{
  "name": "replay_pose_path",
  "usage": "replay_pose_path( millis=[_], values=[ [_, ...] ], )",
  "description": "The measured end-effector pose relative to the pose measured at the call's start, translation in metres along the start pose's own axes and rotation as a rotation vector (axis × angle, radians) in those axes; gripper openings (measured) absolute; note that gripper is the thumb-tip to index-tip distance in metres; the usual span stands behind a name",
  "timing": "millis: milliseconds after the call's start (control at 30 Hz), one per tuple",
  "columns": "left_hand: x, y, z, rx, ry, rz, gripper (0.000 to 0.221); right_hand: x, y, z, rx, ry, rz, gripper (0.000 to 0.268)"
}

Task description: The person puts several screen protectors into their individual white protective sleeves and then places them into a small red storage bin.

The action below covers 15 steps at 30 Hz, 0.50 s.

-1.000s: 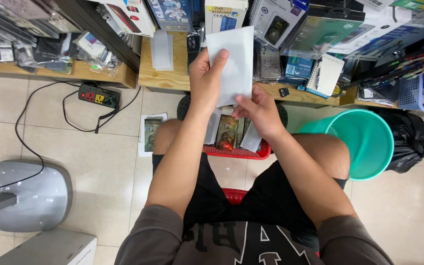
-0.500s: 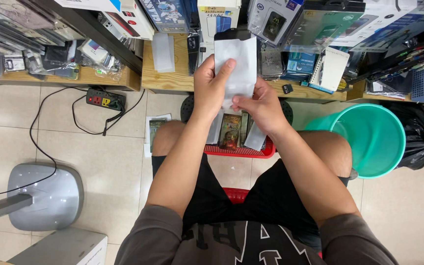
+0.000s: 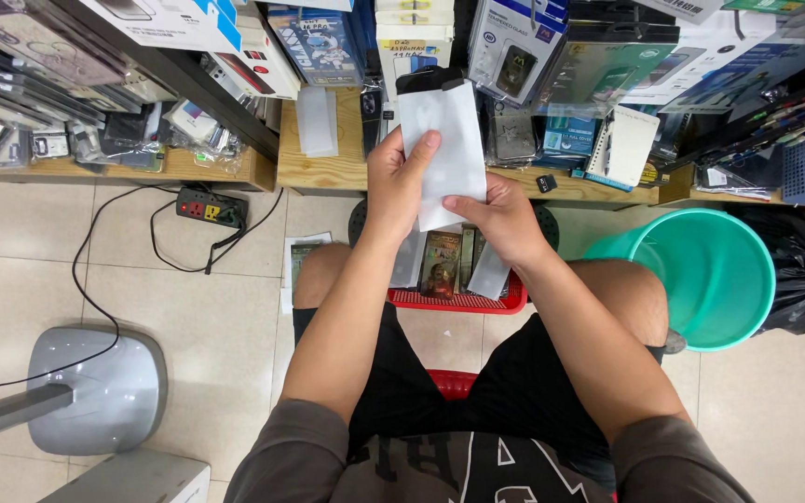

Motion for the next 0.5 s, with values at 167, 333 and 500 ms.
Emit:
replay_pose_path(
  millis=[167, 333, 500],
  values=[
    [0.014, 0.003, 0.006, 0.023, -0.066, 0.000, 0.018, 0.011, 0.001, 0.006, 0.107, 0.186, -0.010, 0.021],
    [0.012, 0.019, -0.022, 0.176, 0.007, 0.168, 0.019, 0.032, -0.015, 0.048, 0.038, -0.007, 0.174, 0.054],
    [0.030, 0.053, -0.056, 0.311, 0.185, 0.397, 0.016, 0.051, 0.000, 0.016, 0.243, -0.421, 0.103, 0.093]
  ],
)
Point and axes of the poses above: each hand's wrist, its own y-axis away from the middle knuckle, its own z-axis out of the back of the hand, x = y × z, the point moved 9 cm from there along -y, towards the middle knuckle, and after that the axes turned 6 degrees about -z, right-handed, at the moved point
